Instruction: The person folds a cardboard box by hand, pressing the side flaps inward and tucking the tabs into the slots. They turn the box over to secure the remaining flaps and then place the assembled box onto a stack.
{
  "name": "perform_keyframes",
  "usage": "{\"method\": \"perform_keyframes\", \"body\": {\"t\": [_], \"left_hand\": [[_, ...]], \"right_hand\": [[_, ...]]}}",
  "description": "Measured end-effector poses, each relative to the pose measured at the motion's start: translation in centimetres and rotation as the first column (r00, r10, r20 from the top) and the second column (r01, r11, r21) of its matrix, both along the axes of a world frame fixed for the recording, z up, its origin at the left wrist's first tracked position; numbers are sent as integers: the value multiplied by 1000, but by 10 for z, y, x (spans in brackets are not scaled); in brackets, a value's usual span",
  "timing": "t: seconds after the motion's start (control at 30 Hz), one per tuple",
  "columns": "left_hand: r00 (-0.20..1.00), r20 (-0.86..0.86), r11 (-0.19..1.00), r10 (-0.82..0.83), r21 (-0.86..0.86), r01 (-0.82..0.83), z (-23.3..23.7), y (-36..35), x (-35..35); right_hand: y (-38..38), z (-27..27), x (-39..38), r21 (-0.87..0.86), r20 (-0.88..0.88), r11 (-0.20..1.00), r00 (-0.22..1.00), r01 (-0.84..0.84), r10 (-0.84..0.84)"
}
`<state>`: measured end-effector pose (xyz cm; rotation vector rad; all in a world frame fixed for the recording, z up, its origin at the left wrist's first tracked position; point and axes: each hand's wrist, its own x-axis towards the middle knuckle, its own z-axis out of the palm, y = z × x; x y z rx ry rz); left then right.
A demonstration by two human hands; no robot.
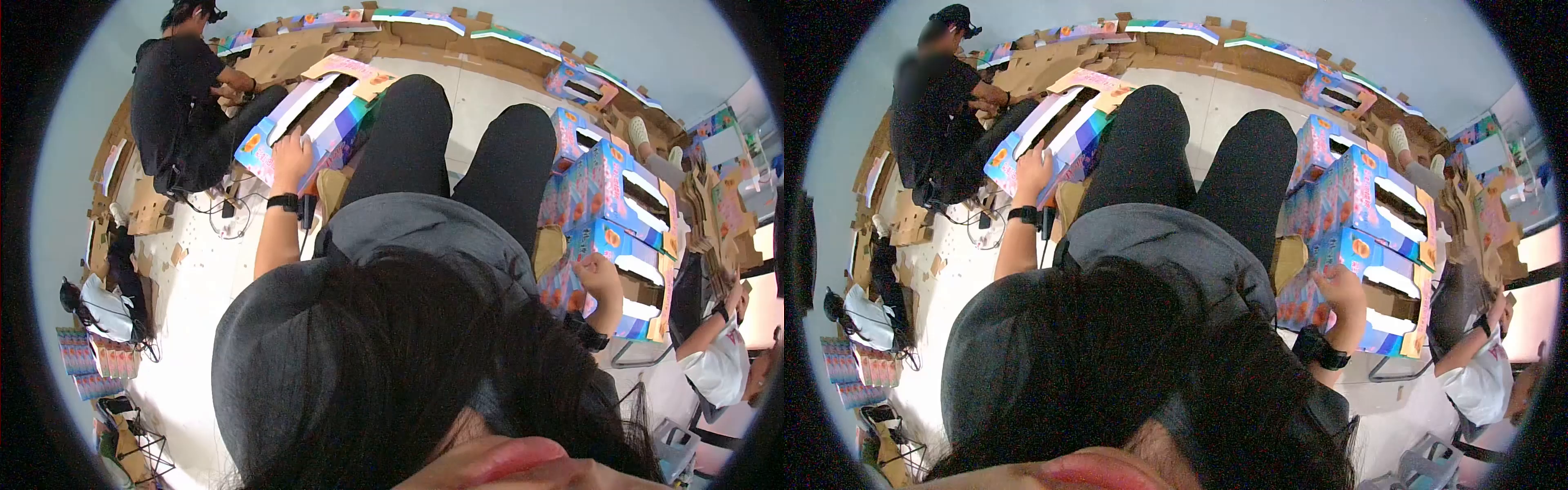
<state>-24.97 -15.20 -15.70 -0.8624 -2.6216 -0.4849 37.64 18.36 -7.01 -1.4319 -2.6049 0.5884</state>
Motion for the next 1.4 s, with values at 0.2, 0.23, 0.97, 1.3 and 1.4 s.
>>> {"method": "perform_keyframes", "body": {"t": [0.2, 0.23, 0.97, 1.3, 1.4], "left_hand": [[962, 224, 975, 157, -191, -114, 20, 6, 3], [957, 239, 972, 164, -205, -115, 26, 7, 4], [917, -372, 921, -145, 288, 262, 213, 45, 111], [710, -302, 695, -636, 175, 697, 198, 133, 185], [660, -323, 658, -678, 133, 741, 195, 147, 190]], "right_hand": [[-7, 13, -10, -11, 25, 1000, 1000, -14, 14], [-9, 18, -13, -2, 47, 1000, 999, -6, 6], [-70, 135, -131, 581, -277, 754, 796, -307, 538], [-67, 144, -189, 844, -455, 536, 550, 14, 701], [-35, 100, -210, 821, -426, 570, 632, -30, 647]]}}
